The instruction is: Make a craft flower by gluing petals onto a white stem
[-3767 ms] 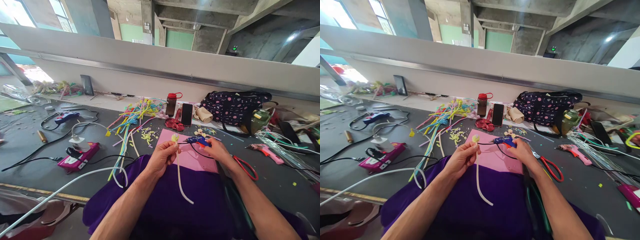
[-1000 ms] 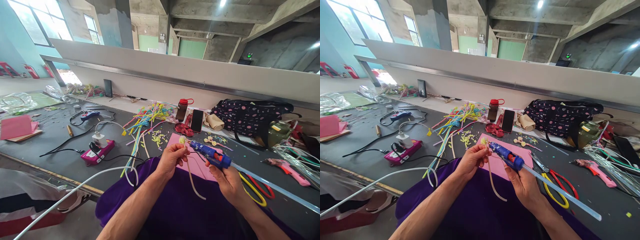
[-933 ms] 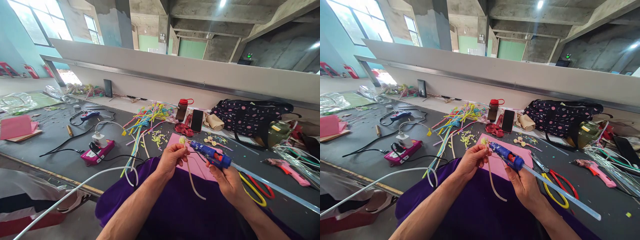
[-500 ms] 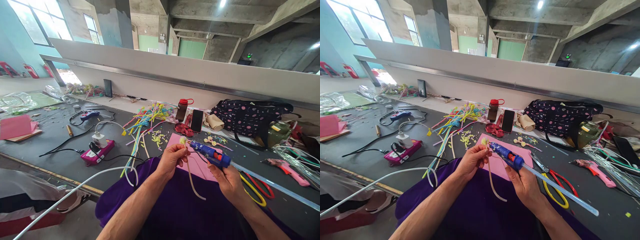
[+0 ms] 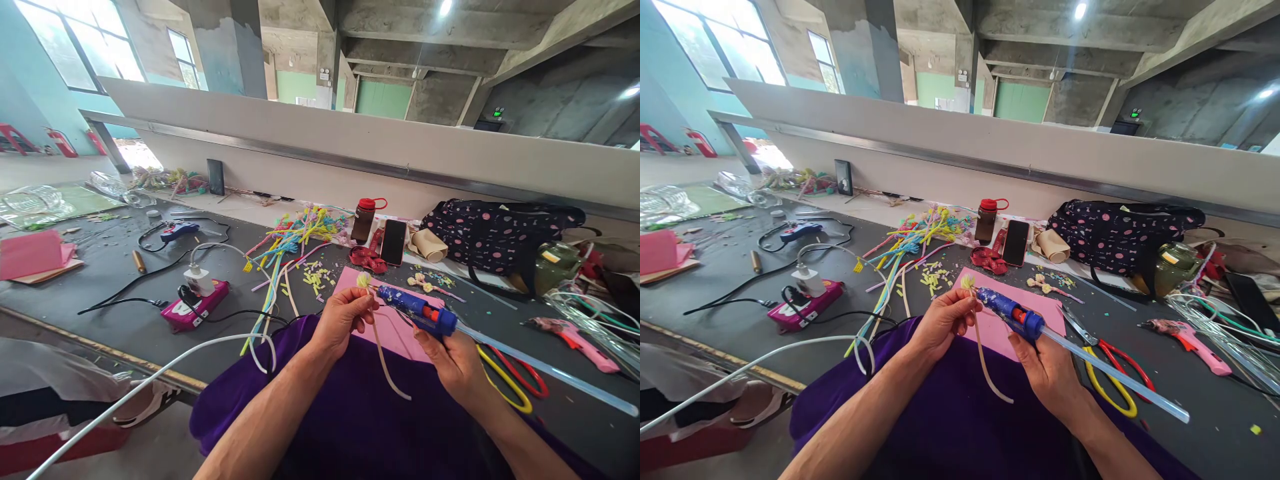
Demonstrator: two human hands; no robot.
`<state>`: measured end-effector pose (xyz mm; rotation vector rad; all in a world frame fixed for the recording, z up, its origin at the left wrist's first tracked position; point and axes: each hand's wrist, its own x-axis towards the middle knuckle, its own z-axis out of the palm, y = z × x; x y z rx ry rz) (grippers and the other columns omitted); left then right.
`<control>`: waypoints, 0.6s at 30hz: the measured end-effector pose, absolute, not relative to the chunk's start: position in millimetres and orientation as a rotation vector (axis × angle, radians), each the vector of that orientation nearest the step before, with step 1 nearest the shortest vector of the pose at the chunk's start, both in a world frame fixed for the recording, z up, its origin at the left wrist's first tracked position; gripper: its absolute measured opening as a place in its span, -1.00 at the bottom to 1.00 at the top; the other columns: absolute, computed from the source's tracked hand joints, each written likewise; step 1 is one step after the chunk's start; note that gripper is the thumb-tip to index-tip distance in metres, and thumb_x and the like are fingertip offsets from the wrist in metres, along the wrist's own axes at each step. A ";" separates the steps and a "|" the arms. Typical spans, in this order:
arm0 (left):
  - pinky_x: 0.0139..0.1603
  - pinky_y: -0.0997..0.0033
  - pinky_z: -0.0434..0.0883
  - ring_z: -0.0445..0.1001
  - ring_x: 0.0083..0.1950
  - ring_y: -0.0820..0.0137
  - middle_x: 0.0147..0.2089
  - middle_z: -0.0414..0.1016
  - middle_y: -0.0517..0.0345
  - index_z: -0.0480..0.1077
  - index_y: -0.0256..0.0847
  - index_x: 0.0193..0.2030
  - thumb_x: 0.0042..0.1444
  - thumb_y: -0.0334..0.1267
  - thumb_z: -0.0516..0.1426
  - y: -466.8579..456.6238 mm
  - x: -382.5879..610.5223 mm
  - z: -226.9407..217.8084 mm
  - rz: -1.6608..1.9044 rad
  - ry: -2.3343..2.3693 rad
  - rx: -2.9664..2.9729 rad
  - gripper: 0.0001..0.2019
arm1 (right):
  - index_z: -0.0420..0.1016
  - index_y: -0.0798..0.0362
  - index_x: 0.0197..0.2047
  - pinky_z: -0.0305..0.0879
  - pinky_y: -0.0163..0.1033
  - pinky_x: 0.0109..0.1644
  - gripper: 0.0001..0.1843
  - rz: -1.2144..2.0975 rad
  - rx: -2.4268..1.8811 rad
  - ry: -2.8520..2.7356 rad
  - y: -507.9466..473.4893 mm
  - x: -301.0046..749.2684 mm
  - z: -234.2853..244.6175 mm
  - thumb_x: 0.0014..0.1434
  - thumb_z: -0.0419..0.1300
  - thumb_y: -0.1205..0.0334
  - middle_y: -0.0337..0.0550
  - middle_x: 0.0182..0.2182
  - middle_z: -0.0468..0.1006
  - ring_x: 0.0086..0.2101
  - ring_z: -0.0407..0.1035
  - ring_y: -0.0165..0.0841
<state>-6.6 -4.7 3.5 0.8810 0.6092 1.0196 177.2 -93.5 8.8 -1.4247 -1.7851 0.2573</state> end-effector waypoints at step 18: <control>-0.72 0.69 0.13 0.33 -0.63 0.66 -0.43 0.48 0.18 0.38 -0.30 -0.41 -0.10 -0.19 0.27 -4.9 -7.0 3.2 1.016 0.617 0.874 -0.77 | 0.42 0.08 -0.14 0.32 -0.26 -0.29 -0.74 0.204 -1.391 -1.813 -95.1 174.1 11.8 0.23 0.01 0.15 -0.17 -0.39 0.50 -0.38 0.39 -0.28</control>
